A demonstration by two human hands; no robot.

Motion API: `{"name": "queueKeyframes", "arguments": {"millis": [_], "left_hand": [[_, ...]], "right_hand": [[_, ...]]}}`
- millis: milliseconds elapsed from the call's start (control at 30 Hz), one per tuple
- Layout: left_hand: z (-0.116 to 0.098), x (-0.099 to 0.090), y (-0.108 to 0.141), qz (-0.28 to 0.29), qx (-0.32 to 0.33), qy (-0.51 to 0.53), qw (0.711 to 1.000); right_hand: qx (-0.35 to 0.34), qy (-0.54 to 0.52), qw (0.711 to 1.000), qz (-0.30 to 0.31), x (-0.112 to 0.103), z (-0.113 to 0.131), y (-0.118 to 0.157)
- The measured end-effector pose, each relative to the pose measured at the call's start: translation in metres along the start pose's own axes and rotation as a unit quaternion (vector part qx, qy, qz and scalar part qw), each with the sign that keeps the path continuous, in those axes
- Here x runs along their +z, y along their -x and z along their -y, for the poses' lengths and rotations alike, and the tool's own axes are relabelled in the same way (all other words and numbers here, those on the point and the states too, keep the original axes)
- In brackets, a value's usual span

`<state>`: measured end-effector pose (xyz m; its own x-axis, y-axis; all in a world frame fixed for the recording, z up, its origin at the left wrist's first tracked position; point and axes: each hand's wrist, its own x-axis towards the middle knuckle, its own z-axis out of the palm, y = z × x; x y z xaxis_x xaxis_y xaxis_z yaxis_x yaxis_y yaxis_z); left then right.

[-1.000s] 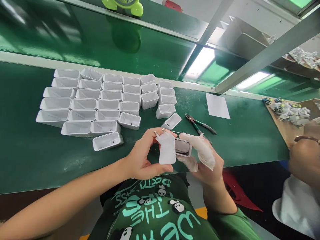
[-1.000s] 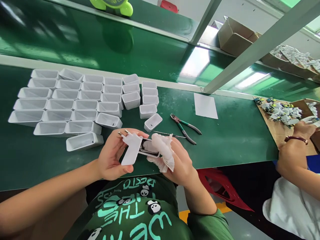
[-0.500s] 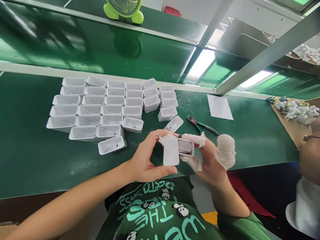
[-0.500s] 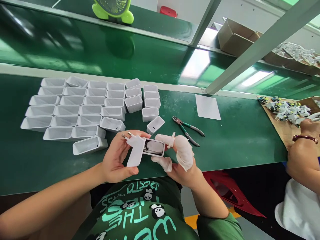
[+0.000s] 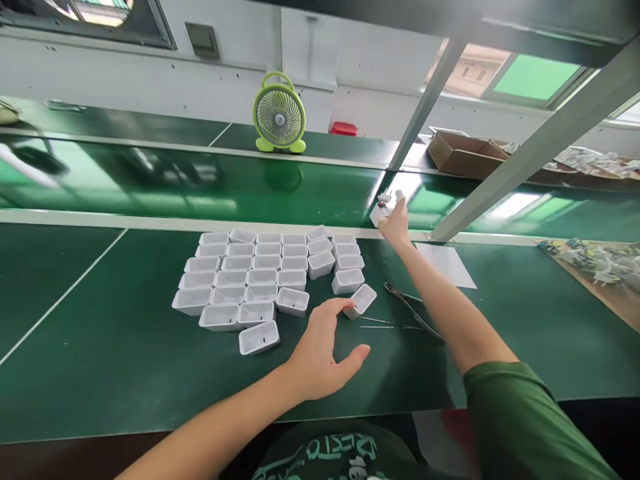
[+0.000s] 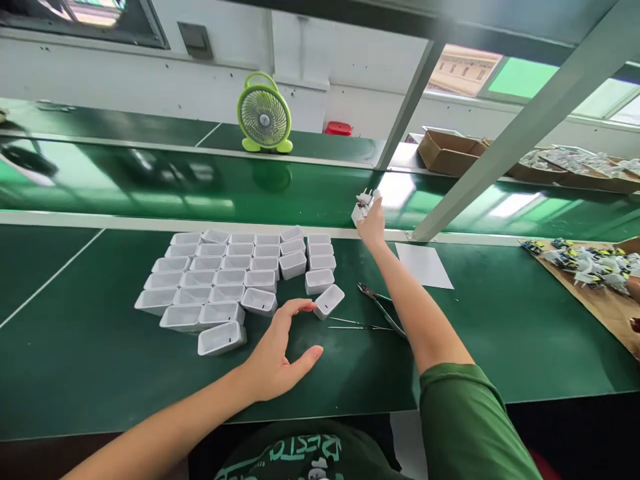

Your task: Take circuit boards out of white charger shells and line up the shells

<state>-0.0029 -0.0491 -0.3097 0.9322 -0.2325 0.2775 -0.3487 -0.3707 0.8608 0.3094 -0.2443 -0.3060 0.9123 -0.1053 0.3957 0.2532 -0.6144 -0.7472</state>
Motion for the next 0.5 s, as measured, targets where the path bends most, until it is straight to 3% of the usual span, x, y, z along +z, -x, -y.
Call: {"name": "queueKeyframes", "arguments": {"millis": [133, 233, 300, 333, 400, 467, 500], "left_hand": [[-0.004, -0.003, 0.0, -0.001, 0.004, -0.023, 1.0], [-0.005, -0.003, -0.001, -0.003, 0.037, -0.042, 0.998], [-0.005, -0.002, -0.001, -0.007, 0.062, -0.051, 0.997], [-0.005, -0.002, -0.002, -0.01, 0.07, -0.053, 0.996], [-0.004, -0.001, -0.003, -0.016, 0.079, -0.052, 0.995], [-0.003, -0.001, -0.003, -0.021, 0.085, -0.043, 0.995], [-0.003, -0.001, -0.004, -0.023, 0.09, -0.038, 0.995]], "right_hand": [[0.041, -0.046, 0.998, 0.028, -0.001, 0.008, 0.007], [0.057, -0.106, 0.99, 0.072, -0.029, 0.026, 0.037], [0.064, -0.164, 0.975, 0.133, -0.056, 0.041, 0.07], [0.07, -0.205, 0.959, 0.181, -0.069, 0.048, 0.089], [0.12, -0.375, 0.862, 0.318, -0.091, 0.059, 0.127], [0.124, -0.441, 0.805, 0.378, -0.105, 0.066, 0.159], [0.101, -0.452, 0.796, 0.389, -0.109, 0.067, 0.171]]}}
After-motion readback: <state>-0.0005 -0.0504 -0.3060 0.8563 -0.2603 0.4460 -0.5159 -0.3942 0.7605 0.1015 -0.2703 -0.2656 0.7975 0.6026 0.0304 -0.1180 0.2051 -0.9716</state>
